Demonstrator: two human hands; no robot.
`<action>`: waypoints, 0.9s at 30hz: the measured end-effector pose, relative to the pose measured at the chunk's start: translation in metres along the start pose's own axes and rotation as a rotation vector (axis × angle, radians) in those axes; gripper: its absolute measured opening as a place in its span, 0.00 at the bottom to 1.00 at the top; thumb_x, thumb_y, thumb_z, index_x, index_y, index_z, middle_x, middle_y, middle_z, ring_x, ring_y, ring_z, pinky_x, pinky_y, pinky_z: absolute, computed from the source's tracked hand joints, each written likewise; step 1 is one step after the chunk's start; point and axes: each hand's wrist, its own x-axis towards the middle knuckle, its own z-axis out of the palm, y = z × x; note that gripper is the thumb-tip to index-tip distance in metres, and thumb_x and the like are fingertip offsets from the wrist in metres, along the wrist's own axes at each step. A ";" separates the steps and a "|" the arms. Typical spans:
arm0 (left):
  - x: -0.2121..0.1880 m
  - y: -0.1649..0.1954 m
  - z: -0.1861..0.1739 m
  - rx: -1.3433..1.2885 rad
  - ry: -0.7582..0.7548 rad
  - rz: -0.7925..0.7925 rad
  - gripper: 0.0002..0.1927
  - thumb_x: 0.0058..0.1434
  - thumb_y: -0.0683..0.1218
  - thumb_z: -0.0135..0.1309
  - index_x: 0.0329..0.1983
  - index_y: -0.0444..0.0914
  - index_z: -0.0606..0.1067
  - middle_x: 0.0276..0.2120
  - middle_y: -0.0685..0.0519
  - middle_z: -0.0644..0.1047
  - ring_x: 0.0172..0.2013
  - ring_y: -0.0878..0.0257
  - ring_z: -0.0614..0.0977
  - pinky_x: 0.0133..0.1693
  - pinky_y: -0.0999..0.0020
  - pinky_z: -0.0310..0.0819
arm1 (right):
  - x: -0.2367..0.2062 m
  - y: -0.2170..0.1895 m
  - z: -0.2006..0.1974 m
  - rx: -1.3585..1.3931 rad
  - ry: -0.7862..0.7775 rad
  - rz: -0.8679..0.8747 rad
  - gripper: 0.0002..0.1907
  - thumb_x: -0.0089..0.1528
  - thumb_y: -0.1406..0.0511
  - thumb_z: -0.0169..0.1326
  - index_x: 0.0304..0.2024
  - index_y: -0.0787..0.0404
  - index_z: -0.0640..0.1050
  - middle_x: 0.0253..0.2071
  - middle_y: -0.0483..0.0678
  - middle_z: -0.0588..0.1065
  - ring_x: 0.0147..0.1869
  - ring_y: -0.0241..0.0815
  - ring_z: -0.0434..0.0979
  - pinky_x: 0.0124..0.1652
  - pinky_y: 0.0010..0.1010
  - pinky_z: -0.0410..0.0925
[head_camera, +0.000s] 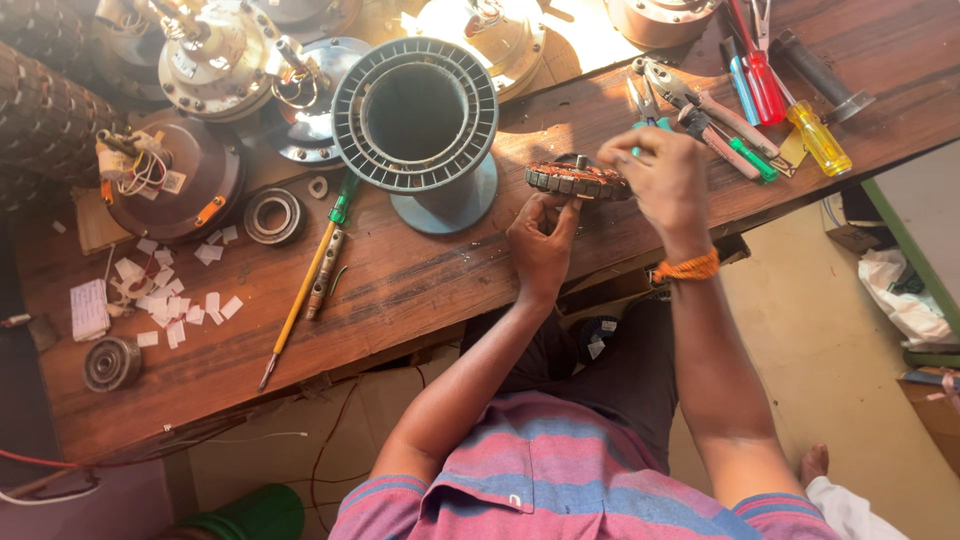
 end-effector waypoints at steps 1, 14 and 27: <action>0.000 0.000 0.000 -0.036 -0.012 -0.002 0.05 0.66 0.43 0.61 0.34 0.37 0.78 0.20 0.65 0.67 0.22 0.78 0.64 0.26 0.77 0.55 | -0.007 0.000 -0.006 -0.089 0.025 -0.027 0.03 0.64 0.72 0.64 0.40 0.67 0.85 0.29 0.43 0.78 0.28 0.27 0.67 0.28 0.22 0.60; -0.004 -0.008 -0.003 -0.018 -0.055 0.039 0.04 0.67 0.43 0.61 0.40 0.38 0.79 0.22 0.62 0.71 0.23 0.74 0.67 0.27 0.74 0.58 | -0.079 -0.020 0.021 -0.236 0.177 -0.338 0.05 0.63 0.73 0.63 0.41 0.66 0.81 0.36 0.53 0.79 0.39 0.48 0.82 0.38 0.34 0.72; 0.007 0.000 -0.036 0.467 -0.187 0.851 0.09 0.62 0.45 0.65 0.45 0.43 0.79 0.30 0.58 0.79 0.29 0.64 0.79 0.32 0.66 0.68 | -0.106 -0.009 -0.004 -0.055 0.109 -0.150 0.04 0.64 0.73 0.62 0.41 0.65 0.82 0.34 0.48 0.78 0.36 0.34 0.76 0.37 0.28 0.69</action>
